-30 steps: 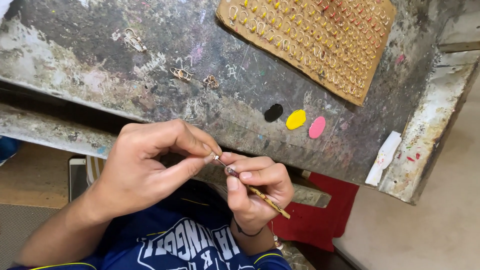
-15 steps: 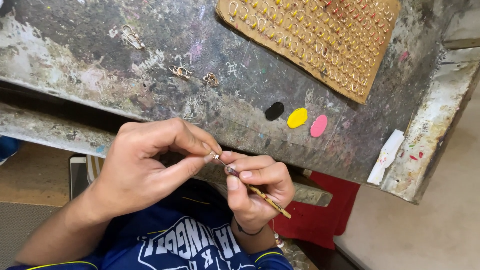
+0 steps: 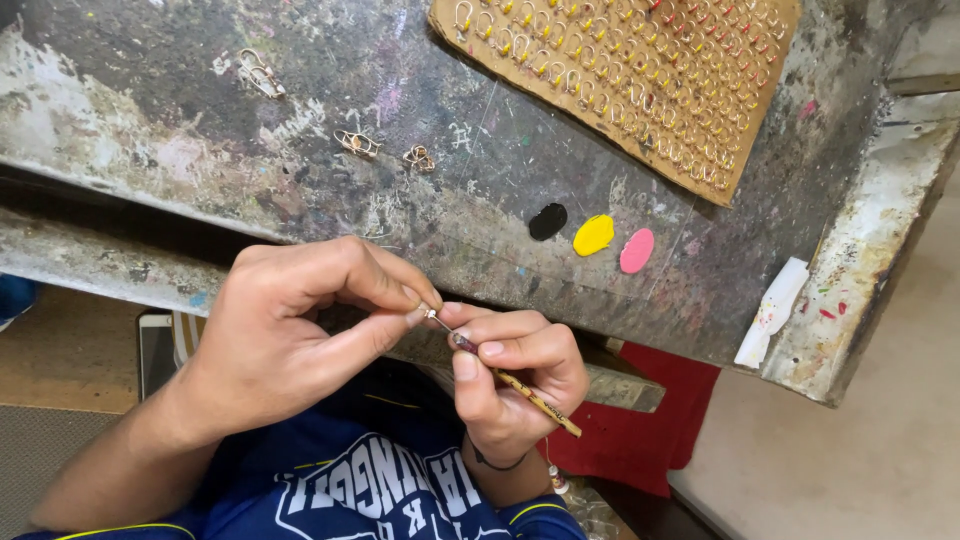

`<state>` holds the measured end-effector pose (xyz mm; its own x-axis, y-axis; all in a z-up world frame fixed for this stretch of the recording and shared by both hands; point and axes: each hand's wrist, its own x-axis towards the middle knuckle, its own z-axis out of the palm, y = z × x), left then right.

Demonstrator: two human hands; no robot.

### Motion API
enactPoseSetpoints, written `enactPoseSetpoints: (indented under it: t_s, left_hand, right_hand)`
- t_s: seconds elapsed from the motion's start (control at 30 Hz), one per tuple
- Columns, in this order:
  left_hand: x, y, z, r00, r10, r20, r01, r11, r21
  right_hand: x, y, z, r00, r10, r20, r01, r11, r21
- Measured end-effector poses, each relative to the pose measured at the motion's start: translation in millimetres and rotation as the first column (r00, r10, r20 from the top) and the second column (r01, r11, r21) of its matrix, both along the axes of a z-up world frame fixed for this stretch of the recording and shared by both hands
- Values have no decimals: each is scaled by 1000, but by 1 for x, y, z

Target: Applying colored paint to small jewelry components using a fine-tipped brush at a workshop bench.

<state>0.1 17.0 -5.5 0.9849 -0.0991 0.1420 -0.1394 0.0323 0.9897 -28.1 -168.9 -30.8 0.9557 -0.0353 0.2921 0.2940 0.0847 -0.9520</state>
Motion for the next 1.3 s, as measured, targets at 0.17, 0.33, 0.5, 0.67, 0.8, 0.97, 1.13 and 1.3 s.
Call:
enactPoseSetpoints:
  t_s: [0.17,0.33,0.5,0.67,0.8,0.97,1.13,1.3]
  left_hand:
    - [0,0,0,1000,2,-1,-2,1000,4]
    - [0,0,0,1000,2,0,-2,1000,10]
    - [-1,0,0,1000,4,-7,-3,1000,5]
    - [0,0,-1,1000,0,1,0,1000,1]
    - [1,0,0,1000,-16,19,17,1000,-11]
    - [1,-1,3,999,-36,11,37,997,-66]
    - [-1,-5,4,999,-33,-25,30,994,-101]
    - [0,-7,4,999,-14,-39,11,998,-60]
  right_hand:
    - [0,-1,0,1000,-1,-5,1,1000,-14]
    - [1,0,1,1000,2,-3,-2,1000,-22]
    - [0,-1,1,1000,3,-5,-3,1000,-28]
    - [1,2,3,1000,-5,-14,5,1000,2]
    - [0,-7,10,997,-60,48,60,998,-9]
    - [29,-71,23,877,-302,374,435,829,-351]
    - [48,-87,44,873,-358,331,488,623,-612]
    - [54,-84,43,909,-315,273,416,641,-645]
